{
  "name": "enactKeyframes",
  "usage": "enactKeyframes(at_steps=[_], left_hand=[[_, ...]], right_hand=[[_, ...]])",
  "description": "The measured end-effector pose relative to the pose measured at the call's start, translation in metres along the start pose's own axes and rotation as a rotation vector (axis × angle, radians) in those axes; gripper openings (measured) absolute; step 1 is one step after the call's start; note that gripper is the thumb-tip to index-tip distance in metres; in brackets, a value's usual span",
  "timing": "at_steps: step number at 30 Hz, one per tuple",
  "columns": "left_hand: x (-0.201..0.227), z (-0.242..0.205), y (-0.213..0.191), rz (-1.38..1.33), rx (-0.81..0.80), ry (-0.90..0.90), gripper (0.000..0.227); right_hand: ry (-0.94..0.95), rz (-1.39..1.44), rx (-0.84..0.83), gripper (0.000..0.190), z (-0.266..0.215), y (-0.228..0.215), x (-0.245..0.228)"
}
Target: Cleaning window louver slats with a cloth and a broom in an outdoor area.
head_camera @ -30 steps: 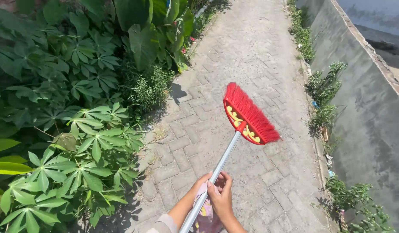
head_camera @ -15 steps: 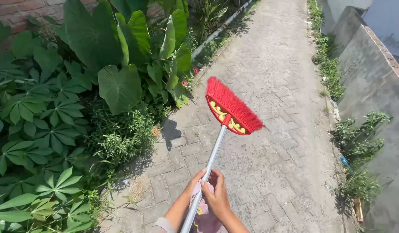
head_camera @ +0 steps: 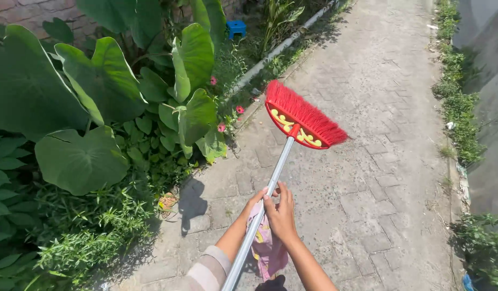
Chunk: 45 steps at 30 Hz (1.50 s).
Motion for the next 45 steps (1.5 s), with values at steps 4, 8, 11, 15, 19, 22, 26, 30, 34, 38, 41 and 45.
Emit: enactKeyframes(at_steps=[4, 8, 11, 15, 19, 22, 26, 30, 34, 38, 41, 45], left_hand=[[0.055, 0.131, 0.028, -0.110, -0.044, 0.001, 0.034], [0.059, 0.257, -0.016, -0.093, 0.084, 0.080, 0.035], [0.071, 0.361, -0.051, -0.197, 0.069, 0.026, 0.034], [0.119, 0.502, -0.093, -0.056, 0.152, 0.108, 0.034], [0.206, 0.633, -0.081, 0.033, 0.244, 0.078, 0.032], [0.209, 0.736, -0.125, 0.245, 0.241, 0.236, 0.037], [0.283, 0.841, -0.137, 0.152, 0.277, 0.181, 0.035], [0.329, 0.953, -0.192, 0.136, 0.284, 0.235, 0.037], [0.368, 1.038, -0.217, 0.077, 0.277, 0.306, 0.041], [0.421, 1.115, -0.295, 0.363, 0.515, 0.426, 0.047], [0.470, 1.152, -0.314, 0.344, 0.620, 0.398, 0.052], [0.543, 1.210, -0.362, 0.462, 0.740, 0.441, 0.052]], right_hand=[[-0.117, 0.249, -0.054, 0.066, 0.150, -0.008, 0.046], [-0.019, 0.255, -0.163, 0.075, 0.268, -0.010, 0.100], [0.014, 0.307, -0.233, 0.076, 0.362, 0.004, 0.134], [-0.028, 0.295, -0.213, 0.073, 0.501, 0.038, 0.208], [-0.231, 0.215, -0.129, 0.066, 0.659, 0.051, 0.253], [-0.074, 0.289, -0.205, 0.069, 0.736, 0.046, 0.287], [-0.082, 0.342, -0.208, 0.068, 0.871, 0.073, 0.308], [-0.097, 0.397, -0.246, 0.067, 0.988, 0.127, 0.355], [-0.112, 0.439, -0.334, 0.061, 1.098, 0.169, 0.393], [-0.022, 0.587, -0.501, 0.046, 1.200, 0.231, 0.415], [-0.029, 0.622, -0.512, 0.037, 1.267, 0.273, 0.421], [-0.042, 0.618, -0.497, 0.031, 1.356, 0.341, 0.429]])
Point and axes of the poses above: each hand's wrist, its own z-axis towards the middle knuckle, its own y-axis out of the palm, x = y × z, the point moved 8 cm from there along z, towards the middle knuckle, and after that the axes turned 5 degrees about z, right-handed, at the moved point
